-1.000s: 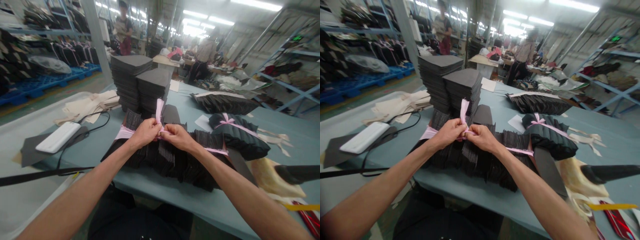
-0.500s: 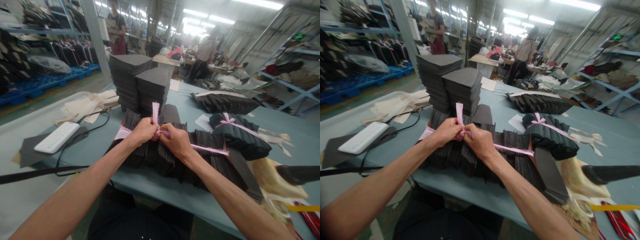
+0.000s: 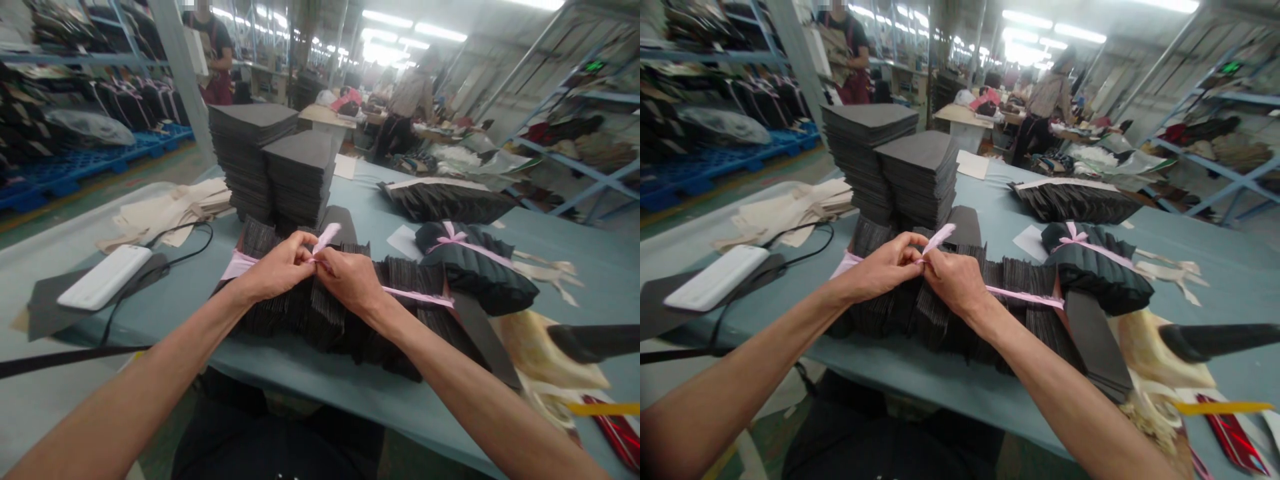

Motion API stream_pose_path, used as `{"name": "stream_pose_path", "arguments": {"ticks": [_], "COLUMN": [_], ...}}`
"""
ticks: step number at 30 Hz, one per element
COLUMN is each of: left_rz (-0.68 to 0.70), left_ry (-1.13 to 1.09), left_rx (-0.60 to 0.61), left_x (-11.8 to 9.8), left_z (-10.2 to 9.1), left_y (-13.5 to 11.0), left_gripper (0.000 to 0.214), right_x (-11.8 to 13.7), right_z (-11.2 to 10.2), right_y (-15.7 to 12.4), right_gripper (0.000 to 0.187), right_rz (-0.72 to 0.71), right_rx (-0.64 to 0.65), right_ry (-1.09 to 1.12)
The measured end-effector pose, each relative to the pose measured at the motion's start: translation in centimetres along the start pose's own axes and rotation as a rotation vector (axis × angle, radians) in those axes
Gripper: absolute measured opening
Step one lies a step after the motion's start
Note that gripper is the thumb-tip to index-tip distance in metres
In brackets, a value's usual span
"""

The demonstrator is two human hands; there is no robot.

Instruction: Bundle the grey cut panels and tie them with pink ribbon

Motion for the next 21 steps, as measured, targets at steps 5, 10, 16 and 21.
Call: {"name": "stream_pose_path", "arguments": {"ticks": [5,10,16,21], "left_rz": [0.051,0.023,0.046,0.077], "left_ry": [0.31,0.347,0.477,0.363], "left_rx": [-0.149,-0.191,-0.249,-0.142], "left_x": [0.3,0.2,0.5,0.3], "left_z": [0.9,0.9,-0.4,-0.8], "left_y": [-0.4,-0.7,-0.8,-1.3], "left_gripper": [0.032,0.023,0.002,0.01], "right_x": [0.5,-0.2,-2.5,-3.2], "right_z": [-0.8,-1.3,-1.2,-0.1], "right_y": [-0.4,-0.5,-0.2,0.6], "right_gripper": [0.018,0.018,0.021,0.036], "right_rz": [0.05,0.036,-0.094,-0.035], "right_rx": [0.078,0.113,0.25,0.348], "right_ry": [-0.039,0.126,0.68,1.081]}}
Point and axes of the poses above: each hand's wrist, its own y-axis towards the middle knuckle, its own z-axis out of the palm, x = y × z, the point moved 1 cm from there along y, towards the middle knuckle, and after that the axes turned 12 degrees about x, right-handed, at the moved point
